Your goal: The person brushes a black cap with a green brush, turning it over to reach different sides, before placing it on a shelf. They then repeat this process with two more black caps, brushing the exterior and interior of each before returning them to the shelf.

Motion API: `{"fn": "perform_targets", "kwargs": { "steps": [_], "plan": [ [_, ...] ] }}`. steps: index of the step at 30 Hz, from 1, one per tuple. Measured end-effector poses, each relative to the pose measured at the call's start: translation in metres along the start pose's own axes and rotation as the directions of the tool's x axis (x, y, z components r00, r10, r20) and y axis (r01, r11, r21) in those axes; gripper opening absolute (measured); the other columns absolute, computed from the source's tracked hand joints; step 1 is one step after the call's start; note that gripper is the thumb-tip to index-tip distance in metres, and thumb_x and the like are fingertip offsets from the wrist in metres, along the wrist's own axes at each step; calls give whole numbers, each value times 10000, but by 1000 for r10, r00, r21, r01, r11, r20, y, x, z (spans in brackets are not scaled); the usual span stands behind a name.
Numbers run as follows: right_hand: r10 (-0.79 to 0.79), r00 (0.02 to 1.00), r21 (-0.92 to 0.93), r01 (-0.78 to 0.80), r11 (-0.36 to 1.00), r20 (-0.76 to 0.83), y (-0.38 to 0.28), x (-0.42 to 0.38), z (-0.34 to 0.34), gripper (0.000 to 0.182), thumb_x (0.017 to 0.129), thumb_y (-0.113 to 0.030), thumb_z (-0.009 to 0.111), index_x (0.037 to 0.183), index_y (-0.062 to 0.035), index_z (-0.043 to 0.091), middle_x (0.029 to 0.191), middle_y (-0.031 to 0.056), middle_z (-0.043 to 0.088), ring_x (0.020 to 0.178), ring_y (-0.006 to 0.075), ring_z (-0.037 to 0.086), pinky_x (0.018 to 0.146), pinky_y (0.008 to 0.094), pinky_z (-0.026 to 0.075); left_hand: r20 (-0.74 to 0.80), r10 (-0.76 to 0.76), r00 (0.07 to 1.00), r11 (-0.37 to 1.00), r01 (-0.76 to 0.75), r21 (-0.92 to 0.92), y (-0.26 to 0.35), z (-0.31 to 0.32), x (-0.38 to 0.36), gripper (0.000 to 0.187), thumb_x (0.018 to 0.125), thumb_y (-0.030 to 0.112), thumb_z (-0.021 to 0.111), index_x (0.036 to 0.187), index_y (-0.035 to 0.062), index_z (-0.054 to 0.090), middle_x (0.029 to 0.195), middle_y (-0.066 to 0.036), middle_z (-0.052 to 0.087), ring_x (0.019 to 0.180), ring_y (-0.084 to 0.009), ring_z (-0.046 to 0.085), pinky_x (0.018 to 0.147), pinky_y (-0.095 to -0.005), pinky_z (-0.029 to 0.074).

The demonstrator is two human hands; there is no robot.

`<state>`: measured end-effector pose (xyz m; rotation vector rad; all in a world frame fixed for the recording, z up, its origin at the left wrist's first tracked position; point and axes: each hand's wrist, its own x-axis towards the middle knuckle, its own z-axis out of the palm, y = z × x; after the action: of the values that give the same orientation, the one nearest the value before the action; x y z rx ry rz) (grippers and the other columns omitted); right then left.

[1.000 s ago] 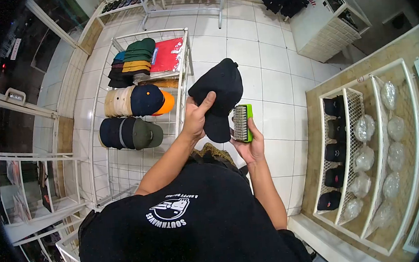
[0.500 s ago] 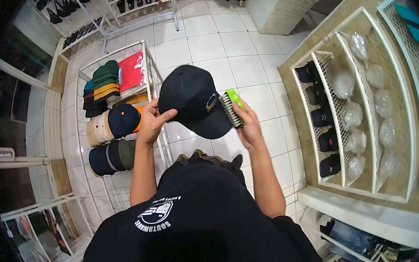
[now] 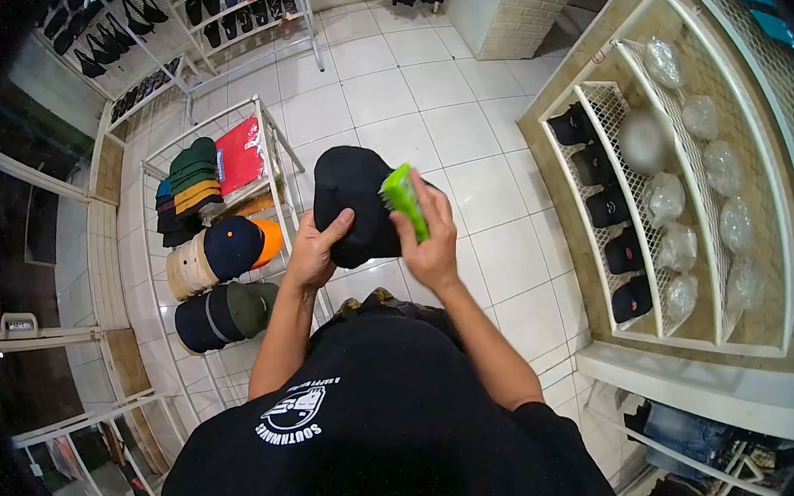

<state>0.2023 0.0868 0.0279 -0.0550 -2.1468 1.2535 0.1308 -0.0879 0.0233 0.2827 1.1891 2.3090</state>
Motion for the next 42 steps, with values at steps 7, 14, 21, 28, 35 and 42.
{"fn": "perform_targets", "kwargs": {
  "steps": [7,14,21,28,35,42],
  "plan": [
    [-330,930,-138,352,926,161,-12,5,-5,715,747,-85,830,1425,-158,614,1223,167,610,1091,337,585,952,409,475,44,23,999,999,-25,30,-8,-7,2,266,988,95,672,1227,-14,631,1126,-74,715,989,-130,687,873,-296,570],
    [-217,964,-54,228,972,152,1,22,-6,593,858,-85,747,1431,-124,597,1182,190,616,1062,361,606,932,421,489,-41,-50,998,998,51,27,-2,-3,1,294,965,104,705,1225,-8,625,1125,-87,717,976,-154,704,860,-315,587],
    [-55,991,-44,61,997,120,11,38,-18,561,874,-83,728,1421,-135,612,1174,184,619,1075,346,610,945,403,485,75,-103,992,989,94,114,12,8,-5,315,956,94,717,1233,-29,630,1111,-71,714,966,-120,677,882,-284,556],
    [72,976,-107,-50,993,204,10,46,-28,582,860,-61,754,1421,-114,610,1201,175,622,1081,308,624,966,375,487,197,-150,969,958,93,270,13,10,-13,350,964,93,709,1272,-39,608,1117,-43,699,982,-99,647,899,-274,536],
    [-38,943,-36,53,998,332,6,54,-28,576,860,-51,743,1418,-83,606,1189,156,622,1067,281,621,957,340,475,273,-246,930,934,153,323,10,-2,-7,384,962,96,711,1303,-38,597,1148,-41,694,1014,-95,633,922,-270,519],
    [-190,915,61,181,982,355,-11,46,-26,533,878,-155,746,1400,-171,637,1169,161,643,1080,336,614,974,405,479,268,-288,919,919,187,348,3,-8,-6,477,962,84,704,1394,-33,540,1217,-55,676,1083,-112,620,984,-294,500]
  ]
}}
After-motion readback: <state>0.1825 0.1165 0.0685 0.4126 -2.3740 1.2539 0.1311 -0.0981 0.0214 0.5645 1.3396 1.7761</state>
